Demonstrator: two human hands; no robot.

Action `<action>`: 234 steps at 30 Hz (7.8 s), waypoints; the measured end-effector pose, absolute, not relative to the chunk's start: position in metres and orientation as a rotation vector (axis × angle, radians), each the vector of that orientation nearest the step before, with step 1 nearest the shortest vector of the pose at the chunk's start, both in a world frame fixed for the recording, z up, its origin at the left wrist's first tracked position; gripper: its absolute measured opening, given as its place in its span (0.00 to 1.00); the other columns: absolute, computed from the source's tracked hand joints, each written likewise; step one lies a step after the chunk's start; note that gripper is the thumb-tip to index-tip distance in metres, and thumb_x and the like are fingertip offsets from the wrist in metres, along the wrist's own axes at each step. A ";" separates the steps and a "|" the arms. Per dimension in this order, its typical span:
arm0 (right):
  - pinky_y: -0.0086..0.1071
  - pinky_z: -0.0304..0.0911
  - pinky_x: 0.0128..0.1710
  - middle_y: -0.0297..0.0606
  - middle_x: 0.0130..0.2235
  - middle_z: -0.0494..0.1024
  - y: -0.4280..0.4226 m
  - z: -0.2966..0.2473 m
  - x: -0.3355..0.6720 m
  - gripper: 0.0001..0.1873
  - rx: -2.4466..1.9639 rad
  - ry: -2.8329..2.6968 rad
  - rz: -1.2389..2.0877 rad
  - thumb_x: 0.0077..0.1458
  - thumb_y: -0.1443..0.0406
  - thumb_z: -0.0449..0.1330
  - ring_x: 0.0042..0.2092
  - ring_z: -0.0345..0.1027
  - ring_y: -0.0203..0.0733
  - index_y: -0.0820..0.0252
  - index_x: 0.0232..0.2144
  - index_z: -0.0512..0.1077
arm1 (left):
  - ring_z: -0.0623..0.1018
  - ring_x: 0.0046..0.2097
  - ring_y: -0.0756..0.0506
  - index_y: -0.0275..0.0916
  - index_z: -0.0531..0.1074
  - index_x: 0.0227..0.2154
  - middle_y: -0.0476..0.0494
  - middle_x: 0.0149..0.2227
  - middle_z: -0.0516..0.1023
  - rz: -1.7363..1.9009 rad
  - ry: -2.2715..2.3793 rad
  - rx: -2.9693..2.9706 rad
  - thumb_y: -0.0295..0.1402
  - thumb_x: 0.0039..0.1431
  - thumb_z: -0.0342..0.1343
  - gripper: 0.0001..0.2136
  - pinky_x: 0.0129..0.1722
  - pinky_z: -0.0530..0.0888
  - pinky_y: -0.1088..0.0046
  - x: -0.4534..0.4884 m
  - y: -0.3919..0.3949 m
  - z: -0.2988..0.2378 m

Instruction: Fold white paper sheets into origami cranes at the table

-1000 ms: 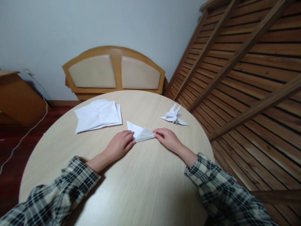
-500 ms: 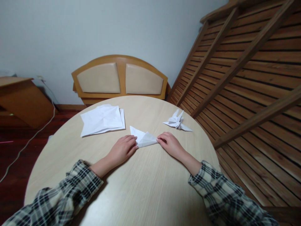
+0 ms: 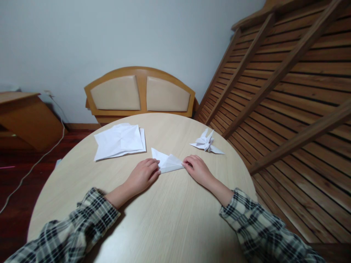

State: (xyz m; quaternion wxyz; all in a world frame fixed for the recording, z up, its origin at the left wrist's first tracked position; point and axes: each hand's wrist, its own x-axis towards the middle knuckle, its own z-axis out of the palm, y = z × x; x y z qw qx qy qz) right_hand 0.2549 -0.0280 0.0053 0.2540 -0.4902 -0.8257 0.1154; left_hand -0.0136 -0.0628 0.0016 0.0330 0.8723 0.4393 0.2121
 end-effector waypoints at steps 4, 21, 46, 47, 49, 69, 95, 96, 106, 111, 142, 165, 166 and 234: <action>0.36 0.59 0.43 0.37 0.34 0.76 -0.029 0.006 0.254 0.03 -1.333 -2.228 0.334 0.60 0.67 0.59 0.40 0.67 0.44 0.58 0.34 0.74 | 0.74 0.53 0.38 0.38 0.71 0.37 0.38 0.49 0.77 0.640 1.364 2.685 0.34 0.67 0.50 0.08 0.52 0.72 0.54 -0.013 -0.063 0.002; 0.35 0.55 0.40 0.37 0.34 0.73 -0.028 0.003 0.254 0.11 -1.373 -2.290 0.258 0.61 0.60 0.60 0.39 0.64 0.43 0.59 0.28 0.70 | 0.74 0.49 0.39 0.39 0.68 0.41 0.39 0.46 0.77 0.694 1.374 2.644 0.32 0.65 0.50 0.05 0.50 0.73 0.54 -0.013 -0.064 0.002; 0.36 0.53 0.41 0.37 0.35 0.75 -0.031 0.005 0.251 0.08 -1.473 -2.263 0.262 0.61 0.62 0.60 0.41 0.64 0.44 0.57 0.30 0.70 | 0.70 0.51 0.38 0.45 0.69 0.57 0.38 0.52 0.73 0.505 1.276 2.724 0.27 0.63 0.48 0.20 0.51 0.69 0.55 -0.011 -0.070 0.012; 0.36 0.53 0.41 0.37 0.35 0.75 -0.031 0.006 0.252 0.07 -1.470 -2.265 0.271 0.61 0.62 0.60 0.41 0.64 0.44 0.57 0.30 0.71 | 0.69 0.52 0.37 0.45 0.69 0.57 0.38 0.52 0.73 0.502 1.276 2.727 0.28 0.63 0.48 0.20 0.51 0.69 0.54 -0.011 -0.070 0.012; 0.36 0.53 0.41 0.37 0.36 0.75 -0.031 0.006 0.252 0.05 -1.466 -2.271 0.284 0.60 0.64 0.60 0.42 0.64 0.44 0.57 0.31 0.71 | 0.69 0.52 0.37 0.45 0.69 0.57 0.37 0.52 0.73 0.496 1.276 2.732 0.28 0.63 0.48 0.20 0.51 0.69 0.54 -0.011 -0.070 0.012; 0.36 0.54 0.41 0.38 0.35 0.73 -0.031 0.006 0.252 0.11 -1.479 -2.283 0.256 0.60 0.59 0.61 0.42 0.63 0.45 0.58 0.29 0.70 | 0.69 0.51 0.36 0.44 0.70 0.57 0.36 0.51 0.74 0.472 1.291 2.752 0.29 0.64 0.47 0.20 0.50 0.68 0.53 -0.011 -0.071 0.010; 0.41 0.58 0.47 0.42 0.42 0.74 -0.041 0.014 0.243 0.04 -1.342 -2.327 0.059 0.61 0.65 0.59 0.47 0.64 0.50 0.58 0.38 0.73 | 0.70 0.50 0.37 0.42 0.72 0.55 0.38 0.49 0.75 0.497 1.314 2.741 0.29 0.65 0.48 0.17 0.50 0.69 0.55 -0.009 -0.071 0.011; 0.42 0.58 0.48 0.42 0.42 0.75 -0.044 0.017 0.242 0.05 -1.286 -2.334 0.070 0.61 0.65 0.58 0.47 0.64 0.49 0.58 0.39 0.74 | 0.70 0.50 0.37 0.42 0.72 0.55 0.38 0.49 0.75 0.494 1.313 2.741 0.30 0.65 0.48 0.17 0.50 0.70 0.55 -0.009 -0.071 0.011; 0.46 0.53 0.64 0.48 0.62 0.68 -0.070 0.016 0.224 0.24 -0.901 -2.739 0.303 0.62 0.59 0.59 0.64 0.59 0.49 0.60 0.58 0.67 | 0.70 0.51 0.38 0.42 0.71 0.55 0.38 0.49 0.74 0.493 1.303 2.743 0.30 0.66 0.49 0.16 0.51 0.69 0.56 -0.010 -0.071 0.010; 0.48 0.52 0.66 0.50 0.63 0.66 -0.072 0.012 0.221 0.27 -0.959 -2.766 0.321 0.63 0.55 0.57 0.65 0.57 0.49 0.63 0.60 0.66 | 0.70 0.51 0.38 0.42 0.71 0.55 0.39 0.49 0.74 0.491 1.305 2.738 0.30 0.66 0.49 0.17 0.51 0.70 0.56 -0.011 -0.070 0.009; 0.56 0.23 0.69 0.48 0.71 0.43 -0.092 0.033 0.220 0.41 -1.177 -2.816 0.704 0.64 0.45 0.48 0.72 0.31 0.50 0.65 0.68 0.48 | 0.72 0.46 0.40 0.41 0.75 0.48 0.41 0.44 0.77 0.663 1.346 2.675 0.32 0.65 0.55 0.11 0.46 0.72 0.60 -0.005 -0.065 0.003; 0.62 0.25 0.67 0.46 0.71 0.45 -0.094 0.034 0.222 0.39 -1.196 -2.780 0.696 0.63 0.44 0.48 0.71 0.36 0.54 0.56 0.69 0.49 | 0.71 0.49 0.39 0.43 0.73 0.51 0.39 0.48 0.75 0.607 1.297 2.669 0.34 0.67 0.52 0.13 0.49 0.71 0.57 -0.010 -0.063 0.005; 0.61 0.26 0.67 0.46 0.71 0.45 -0.094 0.034 0.223 0.39 -1.195 -2.787 0.679 0.63 0.44 0.48 0.71 0.37 0.54 0.56 0.68 0.50 | 0.71 0.49 0.39 0.43 0.73 0.52 0.39 0.48 0.75 0.608 1.287 2.666 0.35 0.67 0.52 0.13 0.49 0.71 0.57 -0.010 -0.063 0.004; 0.34 0.63 0.38 0.35 0.34 0.71 -0.055 0.019 0.230 0.03 -0.976 -1.897 0.957 0.54 0.66 0.60 0.37 0.66 0.39 0.59 0.31 0.69 | 0.77 0.44 0.40 0.35 0.73 0.43 0.37 0.43 0.79 0.883 1.159 1.936 0.39 0.59 0.57 0.14 0.46 0.73 0.58 -0.020 -0.060 0.004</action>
